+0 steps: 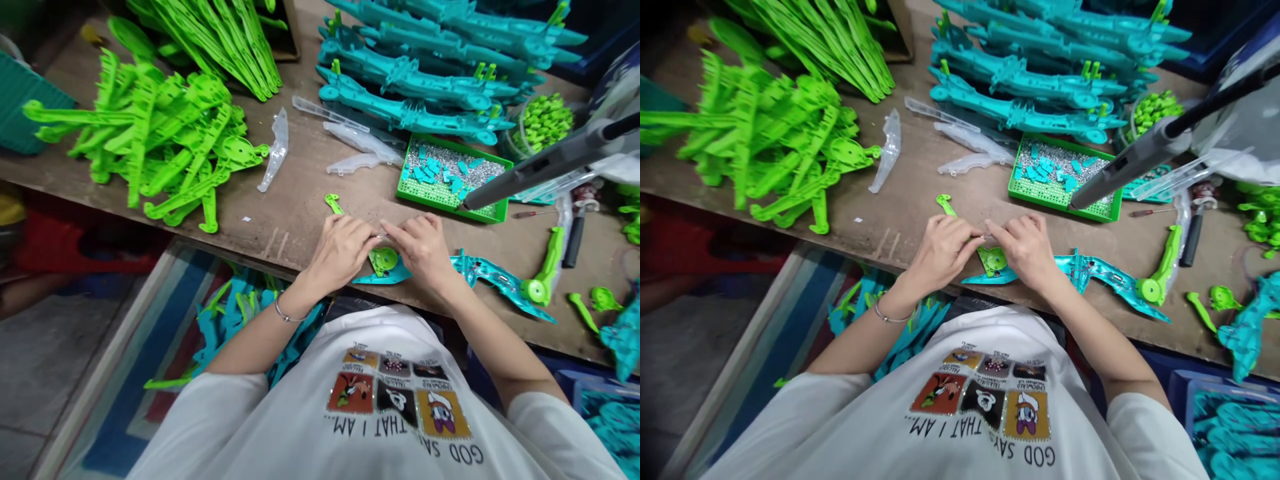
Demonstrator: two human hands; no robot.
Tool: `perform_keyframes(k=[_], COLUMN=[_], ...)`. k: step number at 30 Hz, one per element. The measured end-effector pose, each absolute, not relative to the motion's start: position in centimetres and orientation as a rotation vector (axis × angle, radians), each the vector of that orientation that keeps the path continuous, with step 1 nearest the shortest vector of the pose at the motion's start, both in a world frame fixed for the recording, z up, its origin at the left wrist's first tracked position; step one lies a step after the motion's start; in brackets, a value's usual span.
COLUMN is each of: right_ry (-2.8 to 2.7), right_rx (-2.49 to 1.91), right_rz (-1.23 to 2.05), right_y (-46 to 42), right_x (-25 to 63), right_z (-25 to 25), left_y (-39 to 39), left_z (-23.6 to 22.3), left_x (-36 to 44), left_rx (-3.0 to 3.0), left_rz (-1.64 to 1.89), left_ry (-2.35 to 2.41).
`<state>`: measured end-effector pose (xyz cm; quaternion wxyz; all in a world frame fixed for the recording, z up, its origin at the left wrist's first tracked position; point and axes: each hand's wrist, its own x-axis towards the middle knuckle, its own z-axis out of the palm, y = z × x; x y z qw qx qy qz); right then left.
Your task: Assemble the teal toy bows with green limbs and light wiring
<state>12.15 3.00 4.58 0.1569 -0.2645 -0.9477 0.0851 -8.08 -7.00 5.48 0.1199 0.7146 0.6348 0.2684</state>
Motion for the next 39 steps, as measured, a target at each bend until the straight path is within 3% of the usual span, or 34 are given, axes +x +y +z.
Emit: perform_keyframes(k=[4,9,12,16,23,31,39], right_ry=[-2.585,-2.212,-2.218,-2.320,-2.171,-2.355,-2.452], right_rx=[-0.715,-0.887,-0.973,-0.931,-0.994,-1.208,-1.268], right_rz=[0.353,0.567,0.849,0.946,1.648,1.385,1.353], right_y=[3.0,2.8,2.7,2.9,3.2,3.5,3.2], right_x=[11.0,11.0,10.6,9.4,6.7,6.5,5.8], right_z=[5.6,6.4,6.1,6.3,6.6,6.1,5.1], left_y=[-7.2,-8.6,-9.3,-9.6,-9.6,-10.0,-10.5], left_z=[4.9,2.8,1.9,1.5,1.4,1.5,1.1], left_x=[-8.7,-8.9,-8.4,-7.6,-7.3,-8.1,-8.7], left_rx=[2.027,1.653,1.513,1.542,1.636,1.669,1.435], left_rz=[0.859,1.193,1.297,1.330,1.240,1.055,1.080], left_ry=[2.016,2.129,2.102,2.120,2.161,2.122,2.152])
